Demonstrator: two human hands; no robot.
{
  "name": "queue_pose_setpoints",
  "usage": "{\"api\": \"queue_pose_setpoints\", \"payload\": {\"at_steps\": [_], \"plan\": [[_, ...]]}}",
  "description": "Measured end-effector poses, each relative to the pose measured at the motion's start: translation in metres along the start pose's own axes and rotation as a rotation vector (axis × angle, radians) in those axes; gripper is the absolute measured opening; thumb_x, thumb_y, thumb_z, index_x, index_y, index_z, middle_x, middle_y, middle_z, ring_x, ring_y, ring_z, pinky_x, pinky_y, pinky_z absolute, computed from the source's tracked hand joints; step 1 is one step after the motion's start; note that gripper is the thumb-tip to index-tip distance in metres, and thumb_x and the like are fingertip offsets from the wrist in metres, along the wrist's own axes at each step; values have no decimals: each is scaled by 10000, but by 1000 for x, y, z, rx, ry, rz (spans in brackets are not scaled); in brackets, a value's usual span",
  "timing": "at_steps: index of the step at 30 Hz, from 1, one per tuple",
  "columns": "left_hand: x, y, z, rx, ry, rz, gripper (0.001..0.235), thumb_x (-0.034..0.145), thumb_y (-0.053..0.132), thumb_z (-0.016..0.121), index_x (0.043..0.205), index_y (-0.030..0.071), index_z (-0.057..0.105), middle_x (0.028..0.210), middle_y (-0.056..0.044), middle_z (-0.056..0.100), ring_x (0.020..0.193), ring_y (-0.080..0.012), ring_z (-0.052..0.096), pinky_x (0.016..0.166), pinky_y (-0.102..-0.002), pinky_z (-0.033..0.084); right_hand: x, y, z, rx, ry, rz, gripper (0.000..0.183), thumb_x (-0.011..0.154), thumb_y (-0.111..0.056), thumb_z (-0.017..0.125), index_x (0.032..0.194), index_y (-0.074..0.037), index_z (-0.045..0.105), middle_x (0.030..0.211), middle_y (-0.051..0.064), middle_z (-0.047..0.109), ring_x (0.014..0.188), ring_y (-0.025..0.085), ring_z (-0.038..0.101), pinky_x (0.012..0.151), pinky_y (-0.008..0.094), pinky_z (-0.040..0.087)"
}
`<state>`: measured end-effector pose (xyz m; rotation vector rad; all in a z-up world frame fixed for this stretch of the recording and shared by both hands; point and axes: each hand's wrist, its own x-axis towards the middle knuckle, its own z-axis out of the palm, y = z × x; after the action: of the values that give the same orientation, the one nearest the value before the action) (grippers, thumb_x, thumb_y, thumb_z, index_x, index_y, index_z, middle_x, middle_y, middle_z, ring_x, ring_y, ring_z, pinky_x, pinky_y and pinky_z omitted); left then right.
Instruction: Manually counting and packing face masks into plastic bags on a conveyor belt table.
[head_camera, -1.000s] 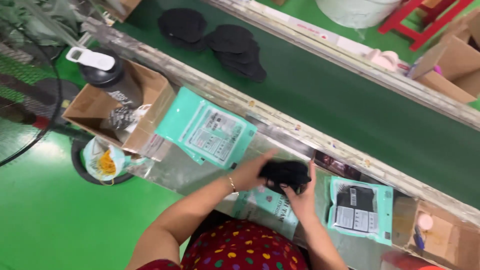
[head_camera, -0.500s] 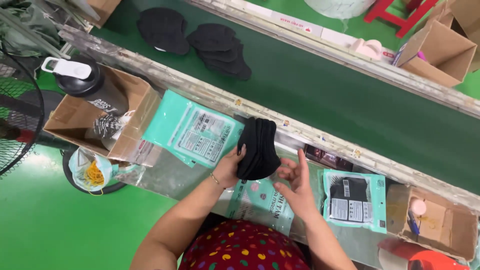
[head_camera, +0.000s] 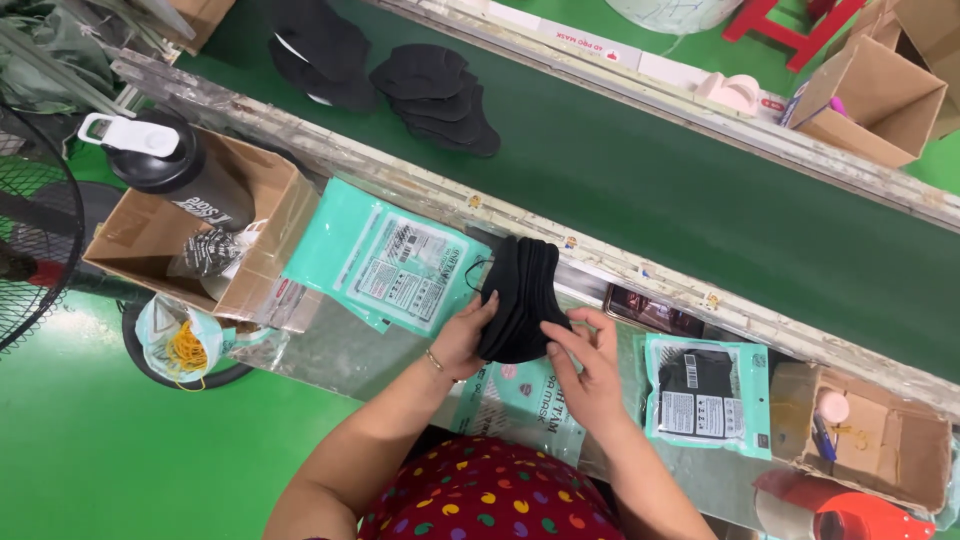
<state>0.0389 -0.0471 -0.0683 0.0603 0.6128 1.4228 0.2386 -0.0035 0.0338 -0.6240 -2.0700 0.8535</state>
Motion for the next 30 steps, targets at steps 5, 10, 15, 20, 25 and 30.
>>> {"api": "queue_pose_setpoints", "payload": {"at_steps": [5,10,15,20,25,30], "plan": [[-3,0,7,4,-17,19,407,1065,229,462,1448,90,441,1320,-105,642,1198,-251,663,1033,-419,552,-1,1,1,111,41,136,366,865,44,740,1201,-82,673,1343,113,468,1176,210,549,967,313,504],[-3,-5,7,42,14,42,416,1066,253,495,1427,49,463,1312,-123,644,1180,-250,666,1012,-409,553,-2,5,4,27,90,130,338,806,-1,822,1093,-81,662,1309,107,505,1168,220,538,973,322,476],[-5,-6,10,68,40,65,434,1056,262,530,1419,30,478,1324,-124,638,1184,-234,660,1013,-388,553,-6,7,5,37,108,145,328,811,-5,819,1069,-78,629,1310,108,500,1207,229,522,993,321,467],[-9,-2,19,113,44,76,442,1052,281,520,1421,42,479,1329,-103,638,1201,-211,643,1019,-368,540,-7,8,5,52,97,180,349,784,-6,828,1052,-75,614,1319,105,478,1205,223,515,971,320,475],[-5,-5,10,307,56,247,429,1067,243,518,1450,52,484,1353,-91,629,1224,-188,611,1050,-347,508,-10,19,-1,236,26,311,564,753,-9,831,1216,-97,523,1434,128,446,1165,221,570,986,331,500],[-18,8,-4,1486,57,799,462,949,36,680,1391,139,592,1339,-101,668,1266,-267,636,1123,-367,514,-11,25,-15,214,-187,396,1109,654,4,898,1540,-92,238,1540,199,398,1341,262,490,1125,397,367]]}}
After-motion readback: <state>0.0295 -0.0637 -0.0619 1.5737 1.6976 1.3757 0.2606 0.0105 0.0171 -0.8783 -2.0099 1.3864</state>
